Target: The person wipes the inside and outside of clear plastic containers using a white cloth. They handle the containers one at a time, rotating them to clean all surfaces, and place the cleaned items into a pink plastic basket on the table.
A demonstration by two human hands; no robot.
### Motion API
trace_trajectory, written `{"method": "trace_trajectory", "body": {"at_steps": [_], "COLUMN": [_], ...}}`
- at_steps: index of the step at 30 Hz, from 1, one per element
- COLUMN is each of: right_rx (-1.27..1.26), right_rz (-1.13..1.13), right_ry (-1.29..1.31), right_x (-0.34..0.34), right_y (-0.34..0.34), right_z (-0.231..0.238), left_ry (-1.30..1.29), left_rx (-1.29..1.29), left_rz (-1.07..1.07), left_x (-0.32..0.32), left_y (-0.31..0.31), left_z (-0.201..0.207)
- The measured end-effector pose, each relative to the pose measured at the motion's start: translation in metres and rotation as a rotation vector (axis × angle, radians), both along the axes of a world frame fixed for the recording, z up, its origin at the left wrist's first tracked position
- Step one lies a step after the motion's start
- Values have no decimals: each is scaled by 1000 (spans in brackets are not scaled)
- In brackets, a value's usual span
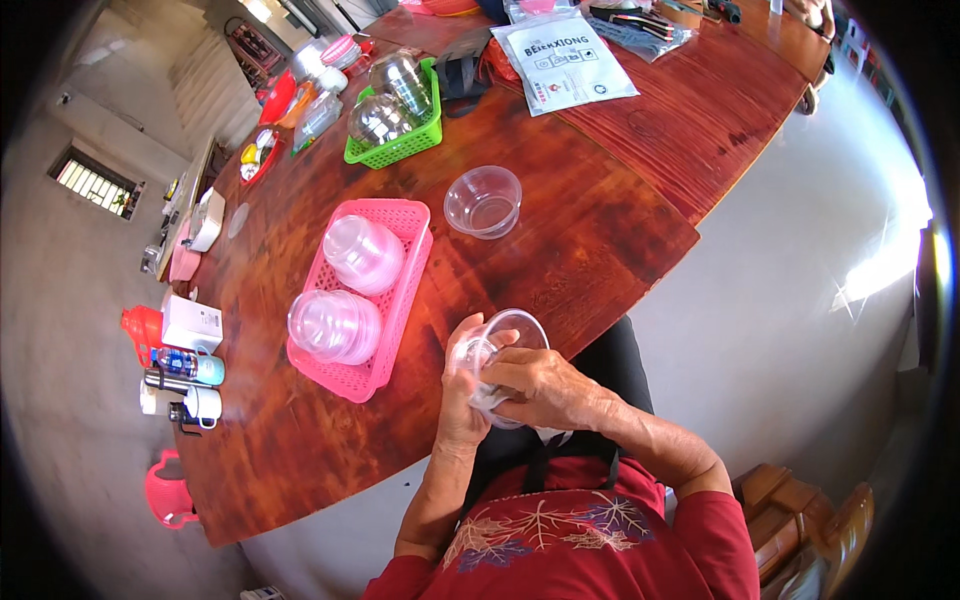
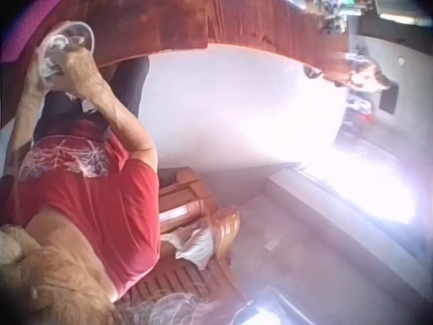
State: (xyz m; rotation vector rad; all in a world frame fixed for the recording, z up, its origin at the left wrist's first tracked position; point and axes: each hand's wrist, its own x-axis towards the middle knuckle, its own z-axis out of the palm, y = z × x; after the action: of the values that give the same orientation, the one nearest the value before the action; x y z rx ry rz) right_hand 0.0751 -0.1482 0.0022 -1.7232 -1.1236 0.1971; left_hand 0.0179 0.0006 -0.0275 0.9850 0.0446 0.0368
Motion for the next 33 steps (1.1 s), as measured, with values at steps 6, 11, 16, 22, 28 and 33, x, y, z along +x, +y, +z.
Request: {"method": "trace_trajectory", "body": {"at_steps": [6,11,16,22,28,33], "right_rx": [144,-31,118,275,96,-154], "right_rz": [-467,-583,-483,-79,272,-512], "right_ry": [-218,-382,-277,-79,-54,-436], "right_x": [-7,-6,-5,-5,2,-16], "right_y": [19,22,28,21,-13,-5], "right_z": [7,15,12,10,18,23], "left_ry": [-58,-99,-74,-95,-127,3], "left_rx": [-132,-62,49,-9,-84,-166], "left_rz": [205,182,196,69,-80,47], "left_x": [-5,-4,-5,-4,-9,-8], "left_y": [-10,-18,-18,-10,-7,-11], "left_z": [7,17,26,23,15,24]}}
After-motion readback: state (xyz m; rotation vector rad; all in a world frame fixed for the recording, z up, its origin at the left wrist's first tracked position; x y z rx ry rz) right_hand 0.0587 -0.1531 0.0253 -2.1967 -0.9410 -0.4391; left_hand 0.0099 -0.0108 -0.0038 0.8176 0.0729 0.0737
